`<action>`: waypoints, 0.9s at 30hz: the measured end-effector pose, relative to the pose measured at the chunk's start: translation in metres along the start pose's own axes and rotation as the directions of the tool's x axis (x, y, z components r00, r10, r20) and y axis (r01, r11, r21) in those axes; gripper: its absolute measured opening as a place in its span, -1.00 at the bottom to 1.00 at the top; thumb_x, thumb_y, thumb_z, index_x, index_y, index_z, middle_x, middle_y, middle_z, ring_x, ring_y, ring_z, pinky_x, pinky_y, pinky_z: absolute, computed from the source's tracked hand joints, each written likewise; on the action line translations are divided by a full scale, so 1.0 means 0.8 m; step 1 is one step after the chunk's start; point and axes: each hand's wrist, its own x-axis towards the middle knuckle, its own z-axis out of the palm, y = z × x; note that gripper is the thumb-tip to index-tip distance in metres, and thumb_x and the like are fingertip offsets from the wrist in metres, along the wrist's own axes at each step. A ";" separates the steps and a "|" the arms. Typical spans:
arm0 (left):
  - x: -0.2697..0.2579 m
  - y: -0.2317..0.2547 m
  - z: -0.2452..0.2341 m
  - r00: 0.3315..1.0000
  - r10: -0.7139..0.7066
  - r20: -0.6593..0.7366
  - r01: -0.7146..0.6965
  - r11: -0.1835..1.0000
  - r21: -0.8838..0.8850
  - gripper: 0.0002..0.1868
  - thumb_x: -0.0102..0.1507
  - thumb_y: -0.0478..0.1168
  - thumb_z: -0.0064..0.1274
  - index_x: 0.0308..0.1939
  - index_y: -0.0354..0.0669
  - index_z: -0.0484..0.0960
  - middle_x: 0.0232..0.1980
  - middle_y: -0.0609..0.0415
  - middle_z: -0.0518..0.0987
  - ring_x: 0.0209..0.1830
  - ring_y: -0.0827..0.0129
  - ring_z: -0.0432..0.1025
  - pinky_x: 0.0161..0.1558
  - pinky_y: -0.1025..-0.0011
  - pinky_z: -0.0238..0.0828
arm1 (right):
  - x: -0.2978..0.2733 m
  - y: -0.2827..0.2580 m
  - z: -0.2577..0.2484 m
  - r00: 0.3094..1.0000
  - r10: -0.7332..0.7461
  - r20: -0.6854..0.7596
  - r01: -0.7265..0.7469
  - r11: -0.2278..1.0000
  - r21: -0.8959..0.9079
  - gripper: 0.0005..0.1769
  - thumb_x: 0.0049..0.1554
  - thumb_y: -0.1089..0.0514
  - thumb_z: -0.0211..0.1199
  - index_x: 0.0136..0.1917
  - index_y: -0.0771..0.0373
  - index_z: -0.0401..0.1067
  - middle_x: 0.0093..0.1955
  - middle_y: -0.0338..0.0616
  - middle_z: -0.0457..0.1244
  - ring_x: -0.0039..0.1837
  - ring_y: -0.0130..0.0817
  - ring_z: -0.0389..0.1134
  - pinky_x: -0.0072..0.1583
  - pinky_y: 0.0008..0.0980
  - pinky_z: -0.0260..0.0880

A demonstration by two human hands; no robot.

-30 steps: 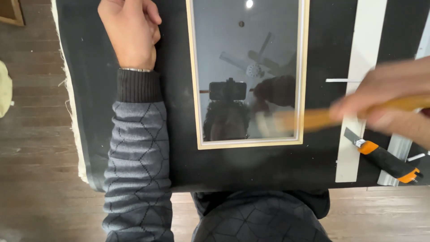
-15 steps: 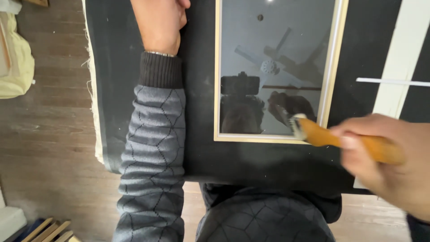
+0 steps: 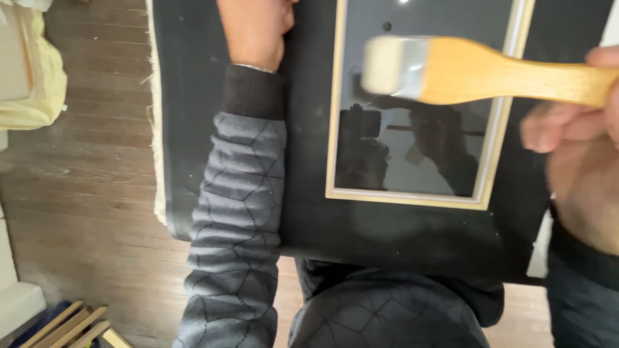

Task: Preparing an art print for a frame by cutting a foam board backing and cleaning the glass.

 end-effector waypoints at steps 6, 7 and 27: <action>-0.007 -0.021 -0.016 0.998 0.052 -0.028 -0.049 0.995 0.084 -0.65 0.25 -0.59 0.00 -0.57 -0.23 0.33 -0.61 0.17 0.35 -0.69 0.46 0.21 -0.59 0.43 0.00 | 0.012 -0.016 0.036 0.985 0.075 0.156 0.040 0.779 -0.626 -0.67 0.58 0.08 -0.18 0.39 0.37 0.22 0.00 -0.06 0.29 -0.08 -0.42 0.30 0.12 -0.39 0.36; -0.006 -0.021 -0.016 0.999 0.044 -0.014 -0.043 0.993 0.109 -0.70 0.26 -0.56 0.01 -0.54 -0.26 0.42 -0.59 0.15 0.41 -0.68 0.47 0.24 -0.59 0.44 0.02 | 0.006 -0.028 0.046 0.947 0.204 0.246 -0.029 0.822 -0.569 -0.70 0.49 0.10 -0.07 0.26 0.37 0.34 -0.05 -0.05 0.32 -0.12 -0.40 0.30 0.04 -0.37 0.39; -0.021 0.074 0.062 0.998 0.049 -0.030 -0.034 0.923 0.383 -0.59 0.34 -0.34 -0.12 -0.64 -0.27 0.48 -0.72 0.16 0.34 -0.78 0.55 0.18 -0.67 0.51 -0.06 | 0.008 -0.064 0.110 0.915 -0.070 0.397 0.321 0.722 -0.613 -0.87 0.26 0.11 0.19 -0.01 0.18 0.49 -0.10 -0.31 0.35 -0.15 -0.60 0.40 -0.08 -0.58 0.41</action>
